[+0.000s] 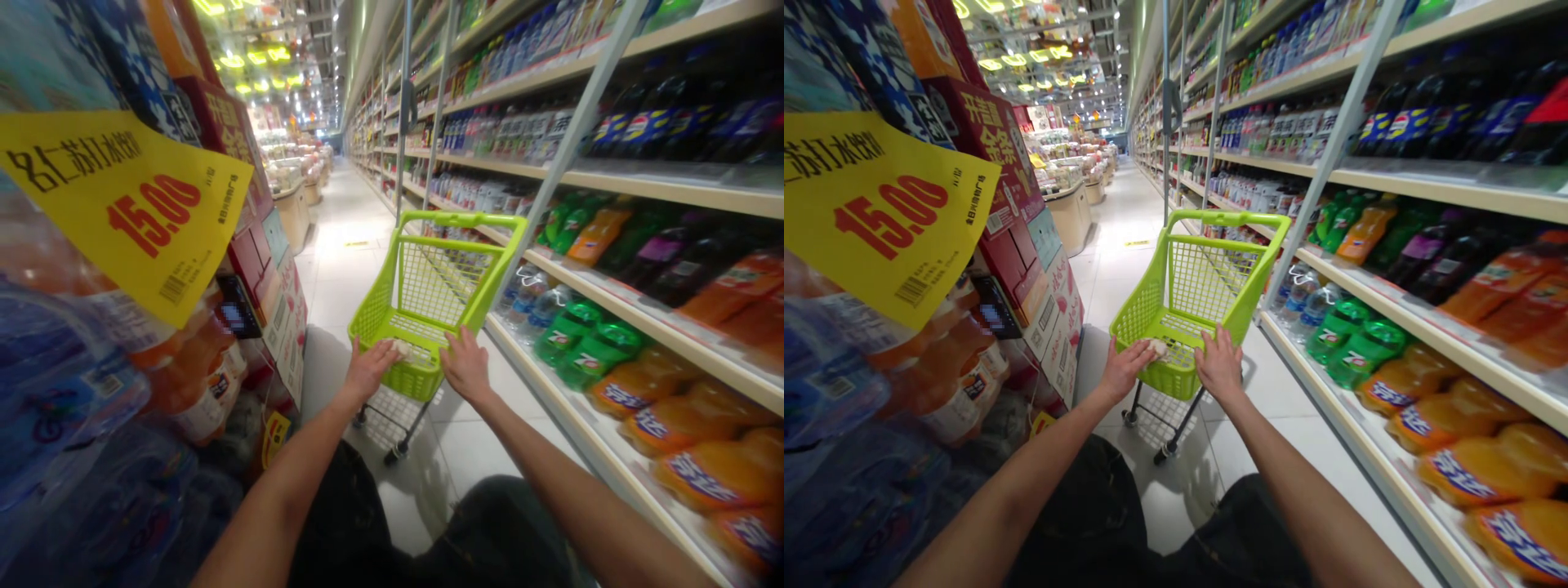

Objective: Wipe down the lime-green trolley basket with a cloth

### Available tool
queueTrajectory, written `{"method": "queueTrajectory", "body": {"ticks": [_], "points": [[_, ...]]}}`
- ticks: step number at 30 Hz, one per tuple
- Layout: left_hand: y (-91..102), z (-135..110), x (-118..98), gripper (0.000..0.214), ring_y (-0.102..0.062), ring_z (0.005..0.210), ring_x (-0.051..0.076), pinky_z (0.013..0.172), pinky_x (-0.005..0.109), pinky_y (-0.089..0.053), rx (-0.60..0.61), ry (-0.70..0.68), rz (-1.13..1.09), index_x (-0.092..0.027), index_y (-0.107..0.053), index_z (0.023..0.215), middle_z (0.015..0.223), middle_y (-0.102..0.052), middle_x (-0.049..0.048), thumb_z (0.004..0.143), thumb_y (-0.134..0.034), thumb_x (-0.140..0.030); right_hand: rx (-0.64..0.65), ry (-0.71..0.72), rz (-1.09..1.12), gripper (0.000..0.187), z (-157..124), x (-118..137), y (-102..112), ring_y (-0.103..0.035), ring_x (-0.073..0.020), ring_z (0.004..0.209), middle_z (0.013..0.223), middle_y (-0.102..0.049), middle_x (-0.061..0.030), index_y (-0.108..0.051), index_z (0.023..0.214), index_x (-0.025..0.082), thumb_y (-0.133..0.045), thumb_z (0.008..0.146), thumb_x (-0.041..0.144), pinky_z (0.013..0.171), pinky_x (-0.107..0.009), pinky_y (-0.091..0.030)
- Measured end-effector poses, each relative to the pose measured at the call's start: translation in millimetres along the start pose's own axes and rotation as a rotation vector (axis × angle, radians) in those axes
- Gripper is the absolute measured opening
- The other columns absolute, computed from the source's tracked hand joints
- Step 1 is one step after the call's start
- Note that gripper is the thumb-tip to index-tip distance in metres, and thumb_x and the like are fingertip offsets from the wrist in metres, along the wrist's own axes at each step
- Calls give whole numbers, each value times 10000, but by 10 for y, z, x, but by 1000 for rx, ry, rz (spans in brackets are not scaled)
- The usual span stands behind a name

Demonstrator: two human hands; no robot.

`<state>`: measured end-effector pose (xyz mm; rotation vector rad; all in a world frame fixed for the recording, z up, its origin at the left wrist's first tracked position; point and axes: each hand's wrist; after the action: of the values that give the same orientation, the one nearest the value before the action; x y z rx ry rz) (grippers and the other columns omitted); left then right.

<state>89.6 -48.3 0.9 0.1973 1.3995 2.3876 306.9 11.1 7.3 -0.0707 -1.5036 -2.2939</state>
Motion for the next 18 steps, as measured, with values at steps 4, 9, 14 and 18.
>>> {"method": "queueTrajectory", "body": {"ticks": [4,9,14,18], "points": [[46,18,120,338,-503,1175,186,1089,571,-84,-14,143,7,-285,-545,1179,1299,-526,57,901,-383,-182,-5,201,-9,386,-179,144,-2,-325,-309,1276,1347,-447,-134,-559,1167,165,-342,876,298,950,-543,-321],[-61,46,-173,337,-484,1197,199,1095,564,-50,-46,40,-34,-273,-540,1188,1285,-540,56,903,-381,-192,-5,232,-23,363,-272,200,-42,-311,-311,1285,1320,-483,-120,-572,1143,173,-365,868,287,962,-559,-294],[-63,50,-98,327,-502,1179,194,1090,563,-72,-10,19,-31,-280,-542,1181,1273,-551,62,901,-394,-199,-6,205,-31,369,-283,104,-21,-314,-295,1292,1337,-465,-120,-542,1172,169,-356,881,299,982,-575,-261],[38,18,235,324,-502,1177,185,1085,578,-71,-10,164,26,-288,-546,1167,1301,-523,57,901,-391,-188,-4,159,-49,375,-320,70,11,-312,-287,1297,1350,-450,-120,-533,1176,150,-334,891,289,998,-562,-256]]}}
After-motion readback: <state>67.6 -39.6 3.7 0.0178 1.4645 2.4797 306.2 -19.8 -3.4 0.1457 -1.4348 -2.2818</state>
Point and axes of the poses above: each hand's wrist, its own z-axis towards the middle knuckle, its own y-axis out of the back of the hand, x = y × z
